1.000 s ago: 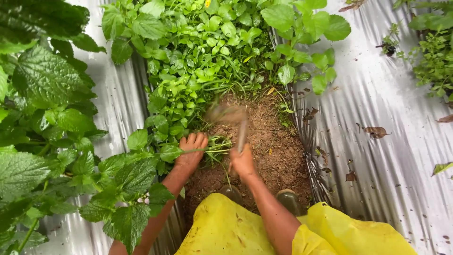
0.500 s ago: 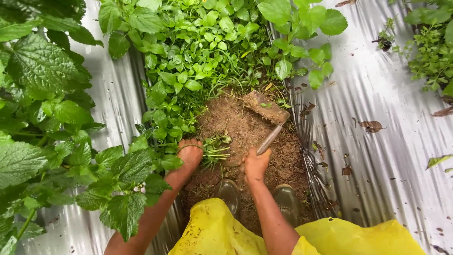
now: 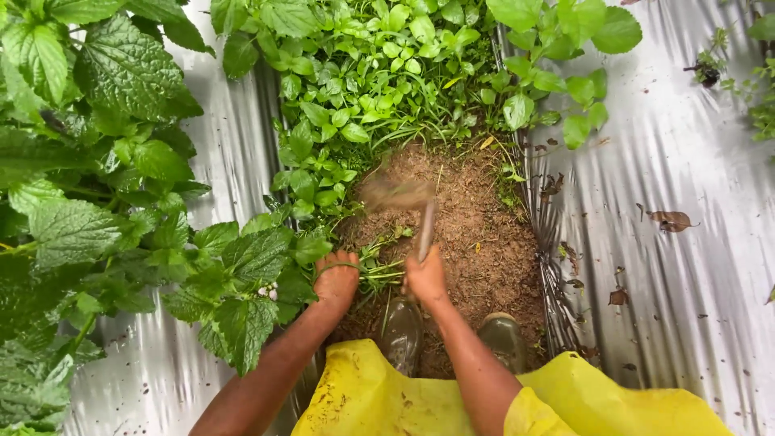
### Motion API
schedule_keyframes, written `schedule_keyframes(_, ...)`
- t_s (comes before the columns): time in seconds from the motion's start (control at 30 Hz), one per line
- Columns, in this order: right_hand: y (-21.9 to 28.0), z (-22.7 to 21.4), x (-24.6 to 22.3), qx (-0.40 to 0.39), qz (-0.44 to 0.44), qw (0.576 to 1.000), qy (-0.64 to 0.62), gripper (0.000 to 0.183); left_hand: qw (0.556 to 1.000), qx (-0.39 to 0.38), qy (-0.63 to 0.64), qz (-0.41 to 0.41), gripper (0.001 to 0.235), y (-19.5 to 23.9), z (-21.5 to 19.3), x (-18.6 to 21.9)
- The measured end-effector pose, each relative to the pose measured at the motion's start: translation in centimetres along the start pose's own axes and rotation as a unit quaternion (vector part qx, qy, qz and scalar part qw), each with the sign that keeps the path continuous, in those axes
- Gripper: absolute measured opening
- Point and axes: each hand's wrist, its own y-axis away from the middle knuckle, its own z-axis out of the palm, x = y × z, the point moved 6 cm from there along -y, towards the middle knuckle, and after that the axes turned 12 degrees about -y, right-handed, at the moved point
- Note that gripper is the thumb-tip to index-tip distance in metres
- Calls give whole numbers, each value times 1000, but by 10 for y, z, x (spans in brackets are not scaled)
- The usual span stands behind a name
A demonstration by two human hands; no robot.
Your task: The person uses a hoe to loosen soil and uproot weeds from a garden bed. They gather the removed weeds by hand and toss them aside, repeating the process along the row of plants.
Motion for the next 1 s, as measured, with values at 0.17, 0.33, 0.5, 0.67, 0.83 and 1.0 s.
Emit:
schedule_keyframes(0.17, 5, 12, 8, -64, 40, 991, 112, 25, 999, -18, -49, 10, 13, -7, -23, -8)
schedule_keyframes(0.33, -24, 25, 10, 88, -38, 992, -80, 27, 999, -15, -45, -9, 11, -30, -51, -37)
schedule_keyframes(0.5, -2, 31, 3, -61, 45, 997, 31, 24, 1000, -19, 8, -7, 7, -57, -59, -59)
schedule_keyframes(0.67, -25, 34, -25, 10, 5, 998, -56, 27, 999, -46, 1, -6, 10, -38, -21, -47)
schedule_keyframes(0.83, -36, 50, -15, 25, -33, 997, -65, 30, 999, -36, 12, 10, 15, -46, -37, -59)
schedule_keyframes(1.0, -15, 40, -19, -47, 27, 998, -14, 28, 999, -37, 24, 19, 19, -52, -27, -54)
